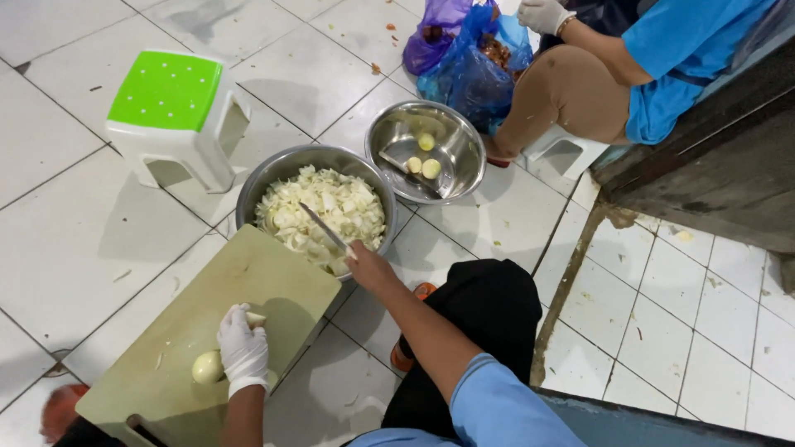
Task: Slicing onions on a cutting board using a knife while sitting on the floor.
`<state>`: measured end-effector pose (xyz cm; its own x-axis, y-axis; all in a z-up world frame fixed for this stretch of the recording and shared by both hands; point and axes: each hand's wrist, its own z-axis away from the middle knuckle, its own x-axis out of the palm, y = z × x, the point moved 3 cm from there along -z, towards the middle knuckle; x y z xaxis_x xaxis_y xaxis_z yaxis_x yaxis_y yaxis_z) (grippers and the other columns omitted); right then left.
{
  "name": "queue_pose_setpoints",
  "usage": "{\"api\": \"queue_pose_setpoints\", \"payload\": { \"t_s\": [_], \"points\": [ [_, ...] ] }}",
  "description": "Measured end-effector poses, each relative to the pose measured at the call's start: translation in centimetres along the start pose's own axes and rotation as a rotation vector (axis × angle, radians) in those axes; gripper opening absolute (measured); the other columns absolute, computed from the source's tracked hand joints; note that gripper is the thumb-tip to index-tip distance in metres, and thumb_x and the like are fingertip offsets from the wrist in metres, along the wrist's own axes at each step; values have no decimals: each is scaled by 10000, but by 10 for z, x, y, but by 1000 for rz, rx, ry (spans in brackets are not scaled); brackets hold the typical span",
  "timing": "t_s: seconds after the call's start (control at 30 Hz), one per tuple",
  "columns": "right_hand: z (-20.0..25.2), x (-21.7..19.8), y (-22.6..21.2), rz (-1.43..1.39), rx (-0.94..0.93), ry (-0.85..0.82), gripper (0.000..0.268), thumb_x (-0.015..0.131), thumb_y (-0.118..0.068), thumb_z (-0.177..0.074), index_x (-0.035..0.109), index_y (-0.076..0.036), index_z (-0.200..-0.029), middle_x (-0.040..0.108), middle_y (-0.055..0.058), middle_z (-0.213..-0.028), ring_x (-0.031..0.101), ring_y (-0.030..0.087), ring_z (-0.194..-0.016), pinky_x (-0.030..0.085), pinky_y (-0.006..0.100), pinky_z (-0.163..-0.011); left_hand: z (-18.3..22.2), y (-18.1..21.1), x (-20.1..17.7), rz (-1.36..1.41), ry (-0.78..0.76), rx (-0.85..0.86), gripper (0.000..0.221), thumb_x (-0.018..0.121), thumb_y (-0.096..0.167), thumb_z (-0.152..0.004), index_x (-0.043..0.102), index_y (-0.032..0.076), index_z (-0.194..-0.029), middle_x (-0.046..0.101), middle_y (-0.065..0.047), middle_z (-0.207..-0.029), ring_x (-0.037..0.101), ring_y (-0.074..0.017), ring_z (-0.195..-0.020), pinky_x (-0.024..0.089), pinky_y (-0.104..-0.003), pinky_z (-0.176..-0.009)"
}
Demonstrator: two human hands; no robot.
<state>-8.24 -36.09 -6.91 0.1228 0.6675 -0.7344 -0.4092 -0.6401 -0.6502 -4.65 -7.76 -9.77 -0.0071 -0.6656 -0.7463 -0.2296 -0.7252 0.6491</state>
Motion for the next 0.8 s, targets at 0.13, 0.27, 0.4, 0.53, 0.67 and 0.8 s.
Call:
{"api": "queue_pose_setpoints", "payload": {
  "t_s": [0.13, 0.27, 0.4, 0.53, 0.67, 0.8],
  "points": [
    [14, 40, -14, -177, -31, -91, 409, 494, -209, -873, 399, -122, -1260, 594, 120, -979, 572, 247, -785, 463, 368, -697, 1, 4, -1, -3, 30, 35, 430, 608, -13, -713, 557, 13, -1139, 544, -170, -1189, 510, -343, -1049, 414, -395, -900],
    [31, 86, -25, -188, -18, -328, 433, 459, -307, -907, 402, -111, -1289, 599, 173, -1059, 590, 336, -912, 460, 425, -758, -3, -11, 11, 87, 82, 167, 361, 633, -40, -704, 587, -19, -1061, 572, -225, -1087, 542, -394, -1056, 440, -424, -918],
    [47, 117, -21, -394, 270, -476, 580, 430, -516, -957, 421, -123, -1383, 590, 165, -1099, 575, 279, -1033, 432, 428, -829, 1, -17, 4, 189, 120, 272, 265, 635, -91, -657, 585, 2, -899, 581, -208, -932, 561, -416, -995, 461, -454, -901],
    [67, 96, -45, 34, 66, -498, 486, 474, -303, -937, 370, -178, -1395, 568, 275, -1184, 539, 389, -1144, 437, 514, -954, 8, -26, 15, 253, 214, 158, 237, 693, -20, -664, 571, 146, -780, 573, -31, -822, 591, -262, -900, 469, -366, -837],
    [68, 87, -60, 204, -27, -519, 390, 392, -306, -956, 343, -220, -1333, 627, 183, -1058, 620, 345, -987, 484, 487, -827, 11, -31, 17, 99, 231, 61, 213, 712, 72, -670, 586, 174, -809, 578, -9, -941, 592, -216, -933, 477, -344, -829],
    [75, 83, -78, 320, -96, -530, 368, 320, -315, -963, 296, -209, -1315, 646, 211, -952, 649, 372, -873, 503, 493, -763, 13, -14, 2, 77, 93, -49, 204, 678, 100, -705, 557, 159, -858, 567, -37, -1069, 559, -258, -1031, 455, -362, -881]
  ]
}}
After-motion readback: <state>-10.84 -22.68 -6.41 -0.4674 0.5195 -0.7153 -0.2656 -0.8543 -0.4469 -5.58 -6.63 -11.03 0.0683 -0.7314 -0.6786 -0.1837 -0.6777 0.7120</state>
